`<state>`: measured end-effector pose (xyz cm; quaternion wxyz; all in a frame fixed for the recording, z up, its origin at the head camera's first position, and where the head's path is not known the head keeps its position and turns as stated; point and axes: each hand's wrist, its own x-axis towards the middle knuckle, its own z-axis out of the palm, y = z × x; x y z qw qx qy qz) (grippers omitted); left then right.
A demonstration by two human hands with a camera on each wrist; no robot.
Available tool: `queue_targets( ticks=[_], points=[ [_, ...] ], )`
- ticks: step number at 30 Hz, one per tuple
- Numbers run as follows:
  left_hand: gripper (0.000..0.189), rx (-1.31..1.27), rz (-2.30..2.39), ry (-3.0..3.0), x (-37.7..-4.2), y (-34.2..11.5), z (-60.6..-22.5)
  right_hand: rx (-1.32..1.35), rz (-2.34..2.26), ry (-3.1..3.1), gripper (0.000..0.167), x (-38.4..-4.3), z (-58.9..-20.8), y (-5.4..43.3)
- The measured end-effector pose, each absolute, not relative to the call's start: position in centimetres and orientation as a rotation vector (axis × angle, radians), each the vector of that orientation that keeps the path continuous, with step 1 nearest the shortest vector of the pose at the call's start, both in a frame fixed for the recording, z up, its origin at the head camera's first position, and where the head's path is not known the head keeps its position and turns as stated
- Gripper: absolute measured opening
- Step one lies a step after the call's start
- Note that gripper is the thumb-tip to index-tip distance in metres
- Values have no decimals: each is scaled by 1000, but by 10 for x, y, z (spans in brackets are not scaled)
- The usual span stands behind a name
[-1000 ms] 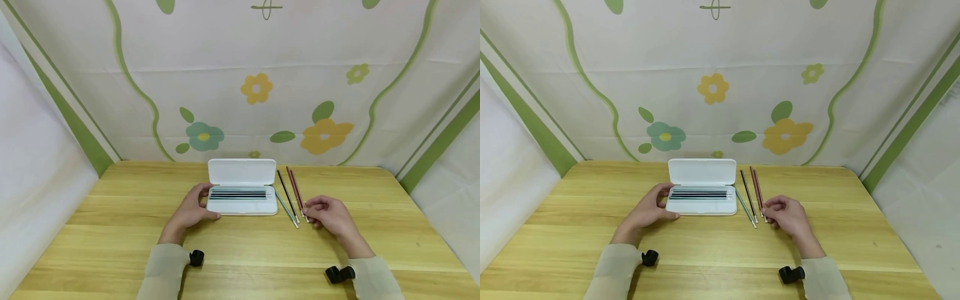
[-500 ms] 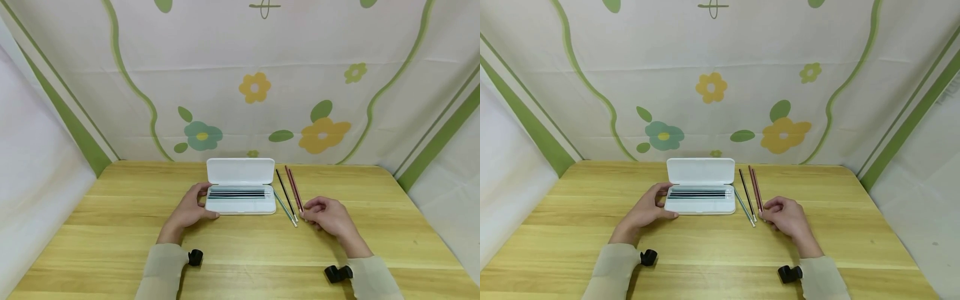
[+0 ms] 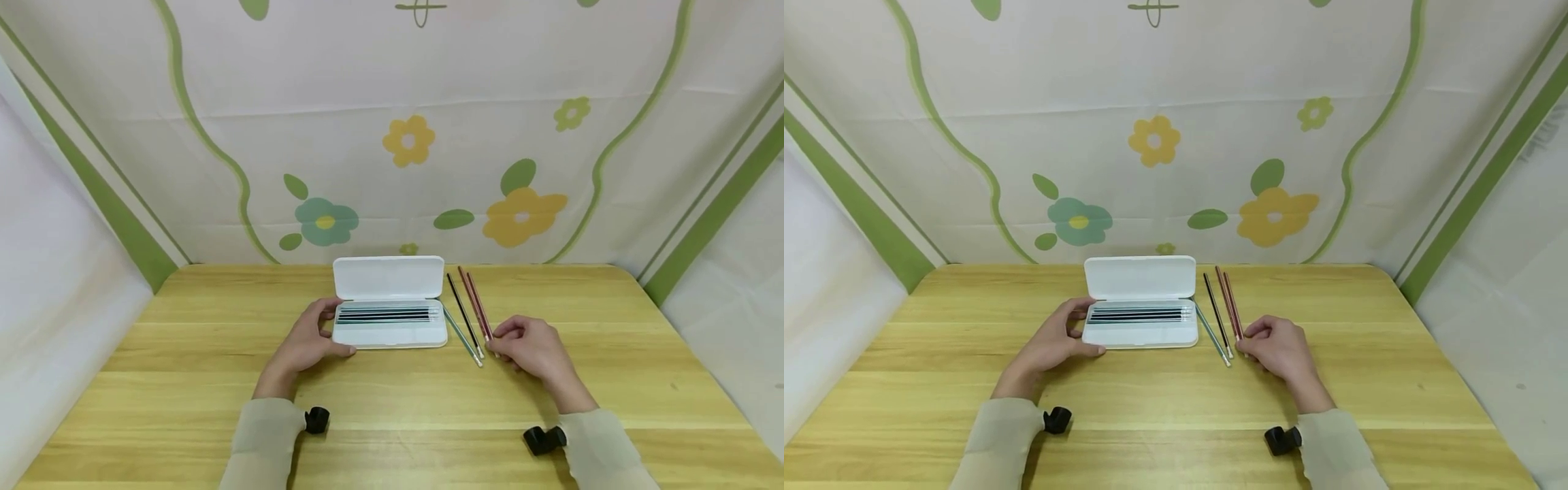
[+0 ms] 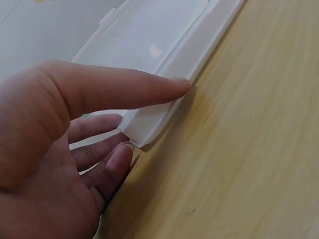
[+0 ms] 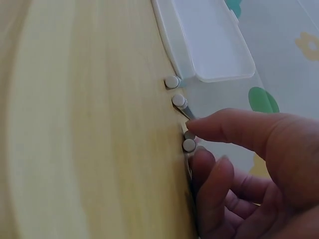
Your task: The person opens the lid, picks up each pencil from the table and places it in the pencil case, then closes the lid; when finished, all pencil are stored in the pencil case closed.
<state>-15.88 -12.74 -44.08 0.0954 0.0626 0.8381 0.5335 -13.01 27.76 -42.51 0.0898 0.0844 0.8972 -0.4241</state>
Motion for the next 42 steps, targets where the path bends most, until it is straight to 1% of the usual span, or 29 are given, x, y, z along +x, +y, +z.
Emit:
queue_targets(
  ticks=[15,23,34,42],
  points=[
    [93,176,1588,2482,-158,-129,-439,255,-1192,2688,30,-130,-422,274],
    [94,185,1577,2493,-158,-129,-441,204,-1171,2670,36,-127,-420,278],
    [94,187,1572,2500,-159,-130,-442,225,-1211,2639,21,-127,-421,279],
    [94,191,1574,2501,-158,-130,-443,281,-1317,2620,25,-128,-421,287]
  ],
)
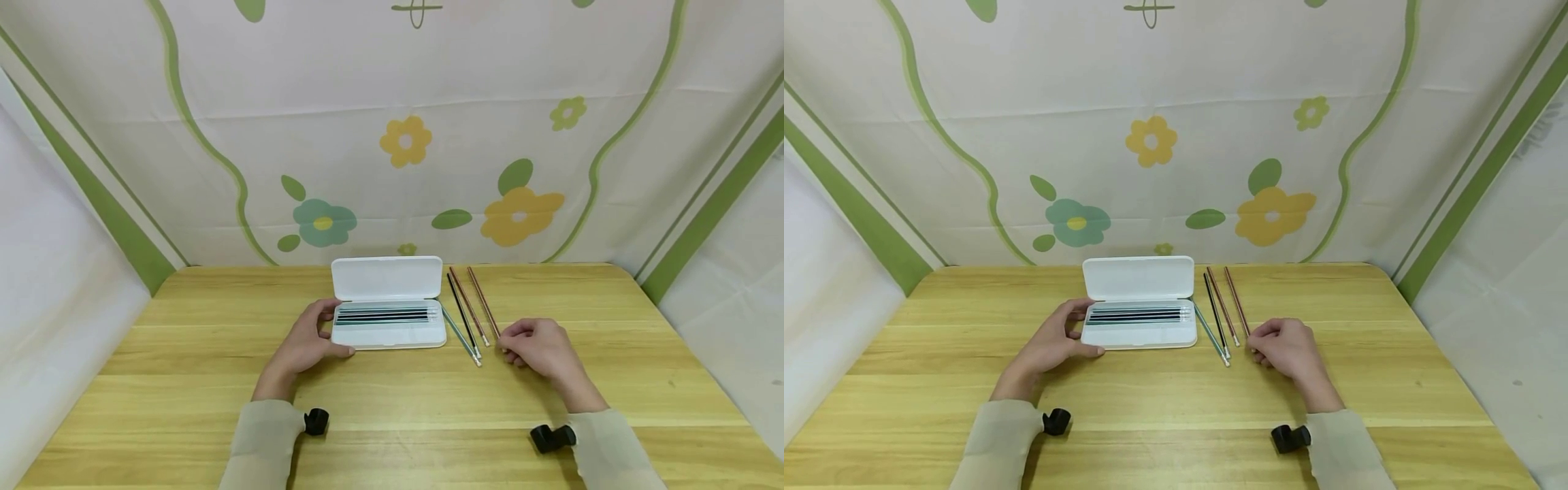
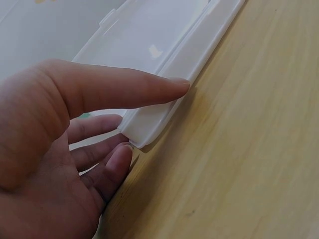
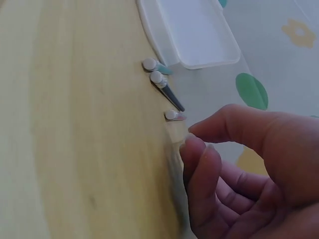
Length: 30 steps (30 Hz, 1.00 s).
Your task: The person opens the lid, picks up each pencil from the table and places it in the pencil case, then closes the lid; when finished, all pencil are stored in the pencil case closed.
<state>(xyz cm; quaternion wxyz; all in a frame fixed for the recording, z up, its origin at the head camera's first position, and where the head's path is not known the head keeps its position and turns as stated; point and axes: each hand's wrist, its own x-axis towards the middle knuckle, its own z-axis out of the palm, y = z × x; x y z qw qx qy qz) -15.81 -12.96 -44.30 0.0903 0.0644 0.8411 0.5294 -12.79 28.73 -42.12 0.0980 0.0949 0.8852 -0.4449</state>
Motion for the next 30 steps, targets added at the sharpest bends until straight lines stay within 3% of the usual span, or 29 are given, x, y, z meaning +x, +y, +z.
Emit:
queue_targets(
  ticks=[19,30],
  points=[
    [94,175,1586,2489,-158,-130,-443,66,-1569,2603,34,-128,-401,290],
    [94,177,1584,2479,-158,-128,-442,-37,-1558,2662,25,-132,-399,276]
  ],
)
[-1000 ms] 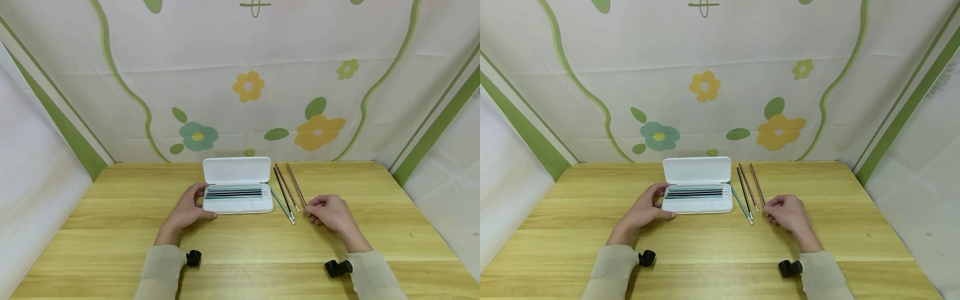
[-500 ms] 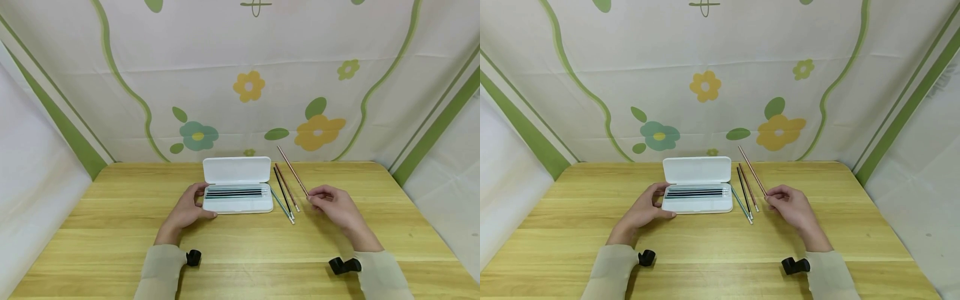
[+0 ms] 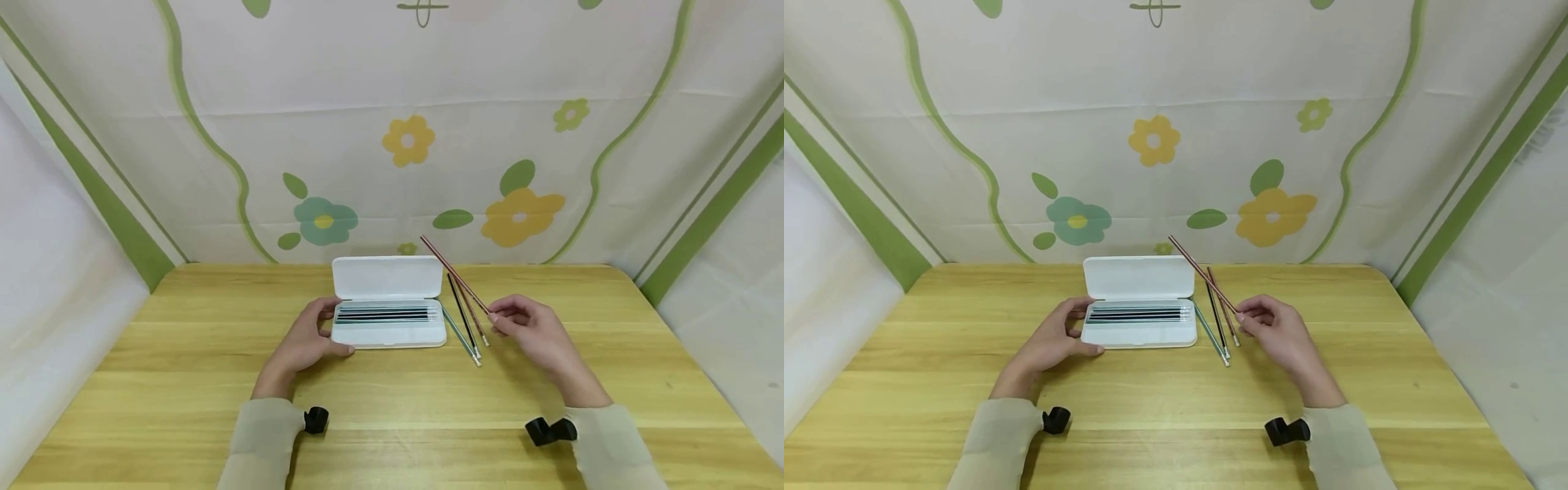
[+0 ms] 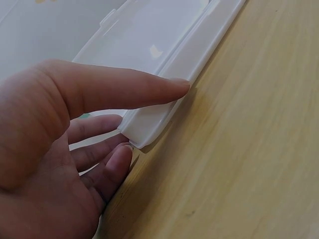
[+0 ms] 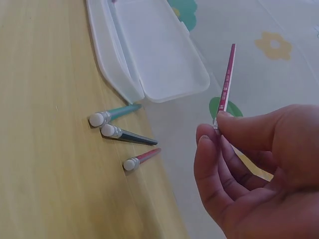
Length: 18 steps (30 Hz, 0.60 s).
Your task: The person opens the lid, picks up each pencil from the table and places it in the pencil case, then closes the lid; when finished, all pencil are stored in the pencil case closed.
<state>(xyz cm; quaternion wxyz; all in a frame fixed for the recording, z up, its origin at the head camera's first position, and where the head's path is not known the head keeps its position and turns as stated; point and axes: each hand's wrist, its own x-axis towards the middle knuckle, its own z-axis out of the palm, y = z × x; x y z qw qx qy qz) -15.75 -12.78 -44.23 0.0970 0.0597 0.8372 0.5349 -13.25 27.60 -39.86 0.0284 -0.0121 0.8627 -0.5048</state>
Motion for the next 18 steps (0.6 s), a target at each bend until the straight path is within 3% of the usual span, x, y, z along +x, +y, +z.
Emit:
queue_targets(
  ticks=[18],
  points=[
    [93,221,1612,2477,-156,-124,-444,-409,-1166,2776,7,-174,-399,234]
  ],
)
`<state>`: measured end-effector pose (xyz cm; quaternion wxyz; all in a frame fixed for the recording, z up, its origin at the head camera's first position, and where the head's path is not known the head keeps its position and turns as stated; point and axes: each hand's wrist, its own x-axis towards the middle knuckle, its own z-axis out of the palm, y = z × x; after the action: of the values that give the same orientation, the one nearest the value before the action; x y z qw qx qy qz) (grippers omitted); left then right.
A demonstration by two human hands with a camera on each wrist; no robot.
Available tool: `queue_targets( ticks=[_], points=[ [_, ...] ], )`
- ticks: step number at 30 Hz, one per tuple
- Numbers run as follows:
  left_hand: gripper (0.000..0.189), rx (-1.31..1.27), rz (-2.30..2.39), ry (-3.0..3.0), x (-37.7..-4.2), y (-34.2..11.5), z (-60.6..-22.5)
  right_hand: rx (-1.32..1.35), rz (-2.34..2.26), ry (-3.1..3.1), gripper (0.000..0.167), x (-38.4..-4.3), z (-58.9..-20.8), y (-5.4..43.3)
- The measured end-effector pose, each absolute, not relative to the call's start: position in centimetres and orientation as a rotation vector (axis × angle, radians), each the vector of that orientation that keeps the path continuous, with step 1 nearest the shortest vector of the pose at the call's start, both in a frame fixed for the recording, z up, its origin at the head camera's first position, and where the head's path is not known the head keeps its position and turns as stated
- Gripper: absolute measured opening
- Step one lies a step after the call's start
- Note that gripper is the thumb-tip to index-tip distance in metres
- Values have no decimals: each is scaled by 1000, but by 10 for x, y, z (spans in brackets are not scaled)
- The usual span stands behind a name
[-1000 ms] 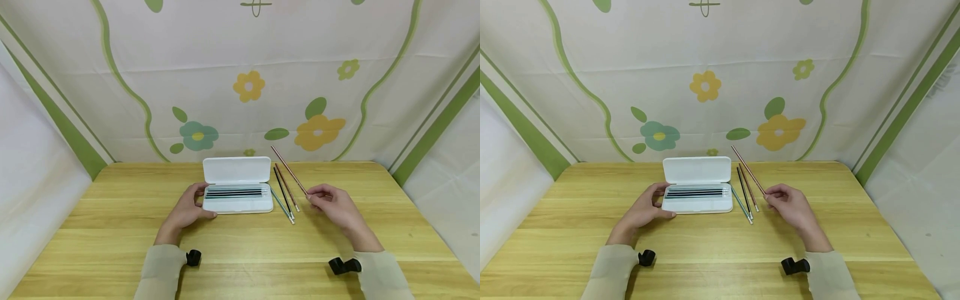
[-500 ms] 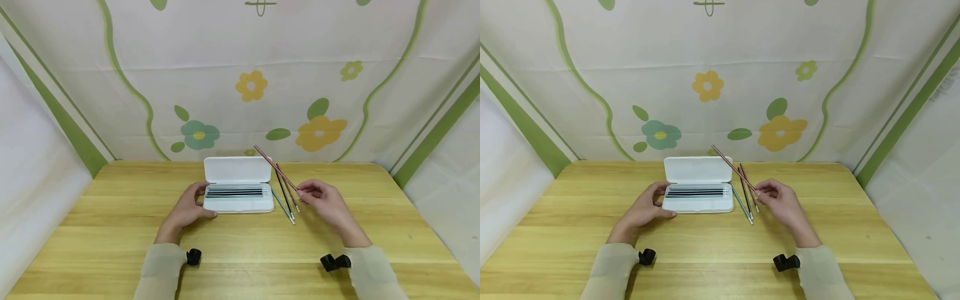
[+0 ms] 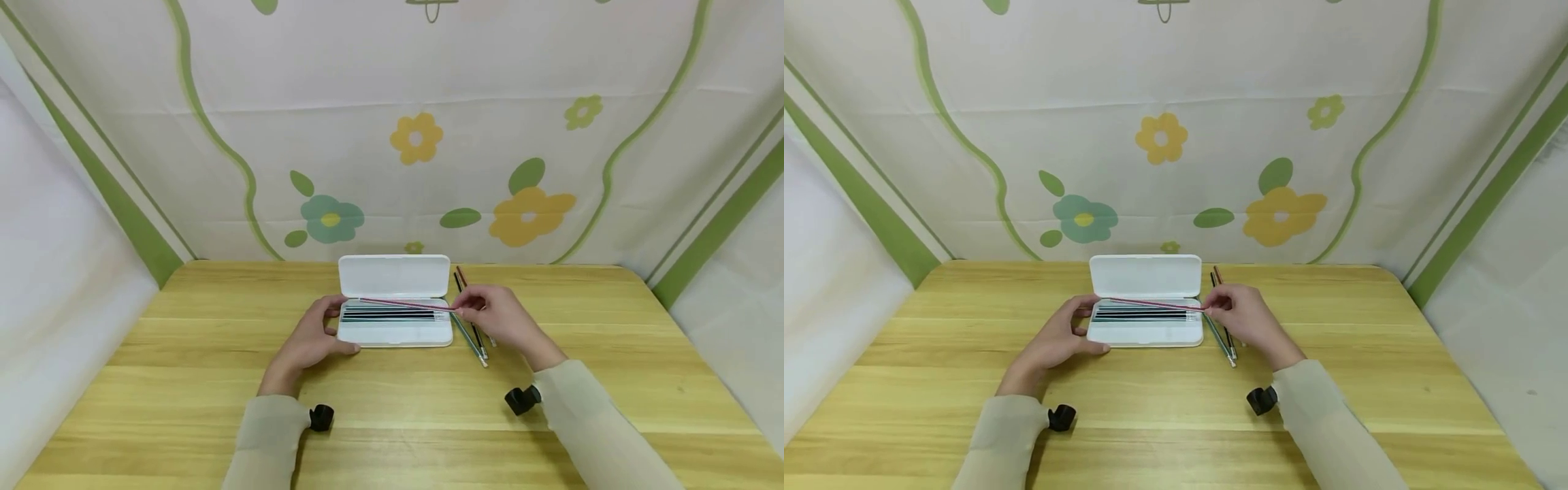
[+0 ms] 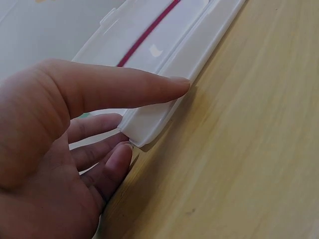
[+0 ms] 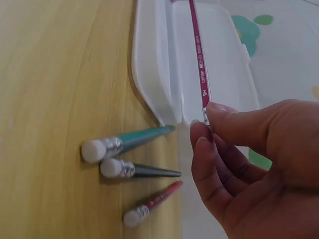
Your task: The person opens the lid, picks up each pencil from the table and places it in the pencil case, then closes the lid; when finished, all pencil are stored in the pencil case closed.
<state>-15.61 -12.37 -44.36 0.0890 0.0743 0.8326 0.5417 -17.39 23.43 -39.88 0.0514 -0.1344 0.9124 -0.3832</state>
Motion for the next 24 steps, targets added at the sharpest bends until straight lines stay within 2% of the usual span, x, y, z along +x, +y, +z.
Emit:
queue_targets(
  ticks=[24],
  points=[
    [91,227,1593,2489,-157,-124,-443,-505,-1129,2757,5,-192,-415,202]
  ],
)
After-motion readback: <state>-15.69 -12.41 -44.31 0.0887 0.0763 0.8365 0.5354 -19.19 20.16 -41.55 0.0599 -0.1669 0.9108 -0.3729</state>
